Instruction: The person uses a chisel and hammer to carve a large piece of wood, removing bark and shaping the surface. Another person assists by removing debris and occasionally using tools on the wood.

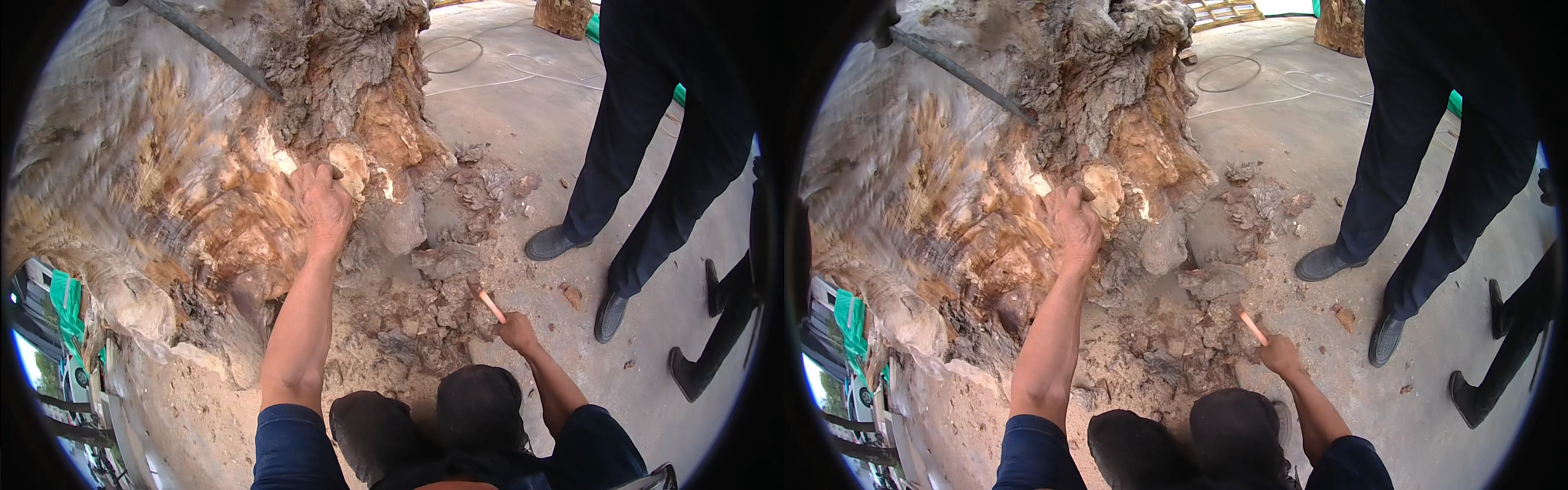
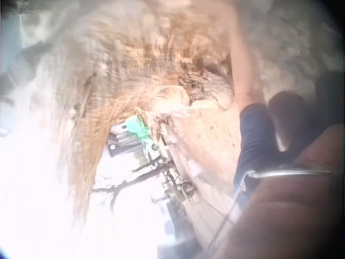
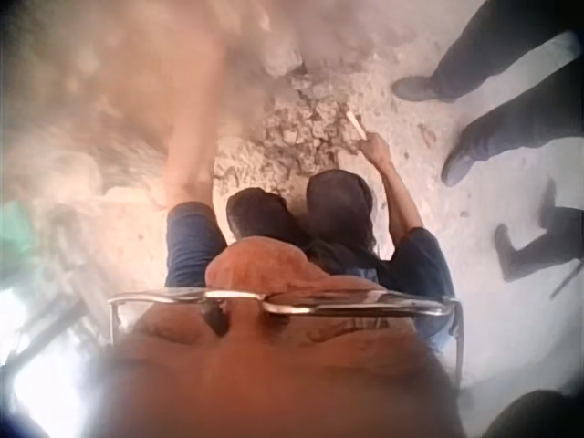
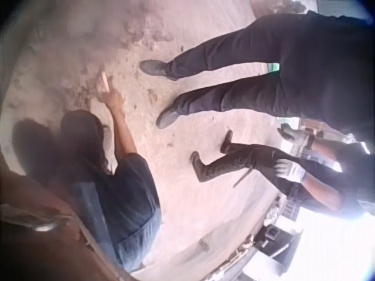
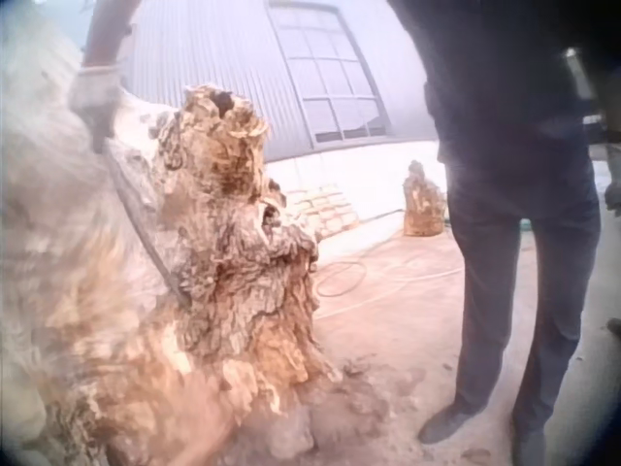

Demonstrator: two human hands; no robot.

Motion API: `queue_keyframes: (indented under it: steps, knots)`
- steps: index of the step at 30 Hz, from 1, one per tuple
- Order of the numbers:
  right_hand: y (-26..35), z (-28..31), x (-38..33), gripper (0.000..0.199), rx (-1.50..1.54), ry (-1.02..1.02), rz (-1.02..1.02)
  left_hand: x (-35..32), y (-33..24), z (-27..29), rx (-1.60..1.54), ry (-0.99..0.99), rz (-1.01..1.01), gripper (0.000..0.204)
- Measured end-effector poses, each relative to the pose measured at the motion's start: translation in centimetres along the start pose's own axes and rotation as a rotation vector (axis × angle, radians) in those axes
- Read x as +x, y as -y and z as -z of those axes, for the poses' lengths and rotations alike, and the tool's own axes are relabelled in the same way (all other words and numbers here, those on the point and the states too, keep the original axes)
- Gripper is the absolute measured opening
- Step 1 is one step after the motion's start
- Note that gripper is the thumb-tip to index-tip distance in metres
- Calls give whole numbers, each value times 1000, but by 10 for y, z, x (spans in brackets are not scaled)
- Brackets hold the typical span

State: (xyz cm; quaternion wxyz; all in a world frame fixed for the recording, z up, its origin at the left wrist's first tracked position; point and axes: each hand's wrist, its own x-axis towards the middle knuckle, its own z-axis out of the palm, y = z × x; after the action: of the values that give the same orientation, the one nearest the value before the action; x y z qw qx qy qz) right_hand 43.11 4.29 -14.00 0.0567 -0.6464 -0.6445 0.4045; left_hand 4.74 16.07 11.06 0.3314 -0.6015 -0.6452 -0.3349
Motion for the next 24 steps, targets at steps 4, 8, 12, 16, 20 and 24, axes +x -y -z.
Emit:
queue_keyframes:
  steps: [4, 8, 12, 16, 20, 24]
  knots:
    - [83, 56, 25, 37, 381, 7, 202, 3, -5, -2, -14, -43, -18, 15]
    - [100, 67, 41, 32, 476, 17, 217, -1, -3, -10, -85, -107, -50, 18]
    - [95, 75, 27, 30, 229, -137, 118, -6, -1, -19, -130, -81, -33, 17]
    - [61, 52, 19, 31, 177, -112, 110, -5, 4, -10, -116, -78, -49, 18]
    - [48, 32, 19, 30, 424, 37, 239, -3, 2, -14, -109, -72, -47, 20]
    - [93, 30, 23, 24, 590, 57, 413, -3, 3, -13, -112, -49, -26, 21]
